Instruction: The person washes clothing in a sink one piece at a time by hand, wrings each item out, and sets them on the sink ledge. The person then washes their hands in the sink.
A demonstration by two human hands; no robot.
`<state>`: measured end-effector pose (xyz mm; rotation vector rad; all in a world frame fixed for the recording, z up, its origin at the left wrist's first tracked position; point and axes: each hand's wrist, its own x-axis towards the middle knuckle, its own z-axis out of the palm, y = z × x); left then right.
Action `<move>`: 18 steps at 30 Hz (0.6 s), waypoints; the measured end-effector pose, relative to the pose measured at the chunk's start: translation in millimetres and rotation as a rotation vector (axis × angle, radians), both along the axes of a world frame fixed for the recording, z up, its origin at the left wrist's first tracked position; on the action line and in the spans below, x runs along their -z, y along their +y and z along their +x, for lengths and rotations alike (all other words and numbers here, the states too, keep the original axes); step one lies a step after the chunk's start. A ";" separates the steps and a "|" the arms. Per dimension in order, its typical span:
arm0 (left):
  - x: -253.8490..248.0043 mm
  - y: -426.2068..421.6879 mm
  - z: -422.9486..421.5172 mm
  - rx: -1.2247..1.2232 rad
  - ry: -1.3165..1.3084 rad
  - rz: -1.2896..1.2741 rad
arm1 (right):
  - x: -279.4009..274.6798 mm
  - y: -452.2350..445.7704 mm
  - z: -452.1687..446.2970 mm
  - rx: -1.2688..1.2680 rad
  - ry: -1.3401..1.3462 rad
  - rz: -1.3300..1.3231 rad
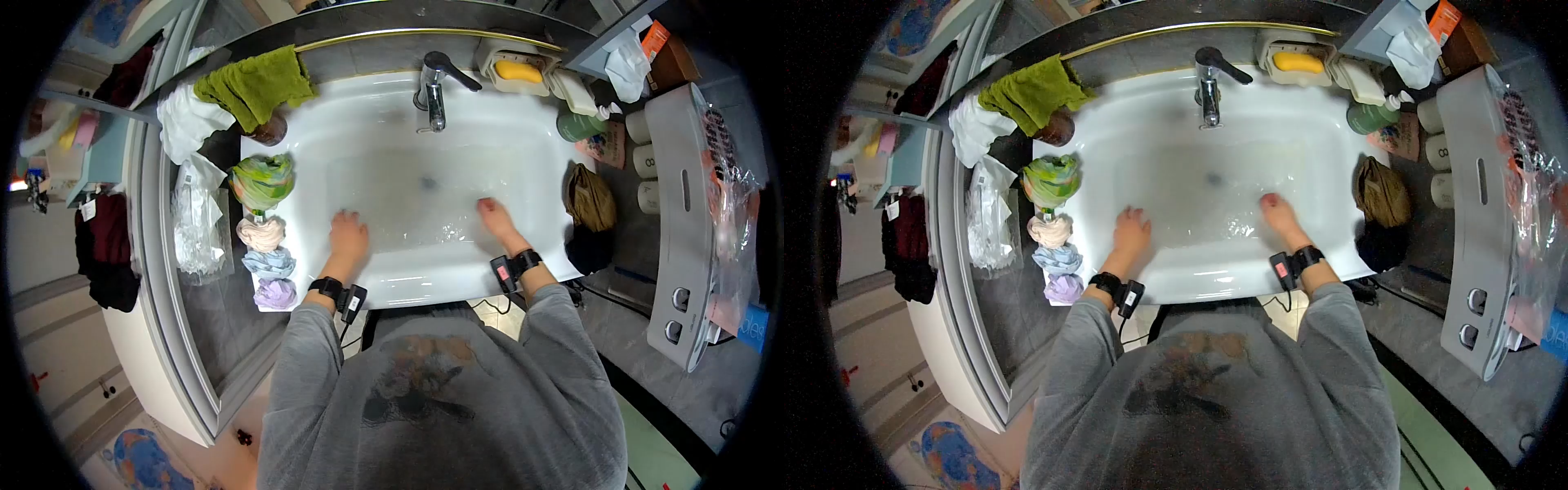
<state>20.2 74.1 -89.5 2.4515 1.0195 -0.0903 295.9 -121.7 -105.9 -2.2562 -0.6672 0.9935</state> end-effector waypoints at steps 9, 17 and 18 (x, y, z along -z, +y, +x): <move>61.6 -4.2 27.5 -0.444 0.110 -0.488 | 17.8 -5.4 10.2 0.263 0.108 -0.210; 18.7 29.3 55.7 -0.257 -0.386 -0.160 | -8.7 16.4 50.9 0.311 0.495 0.222; 24.8 44.2 51.2 -0.330 -0.283 -0.095 | 1.4 15.4 63.7 0.354 0.275 0.209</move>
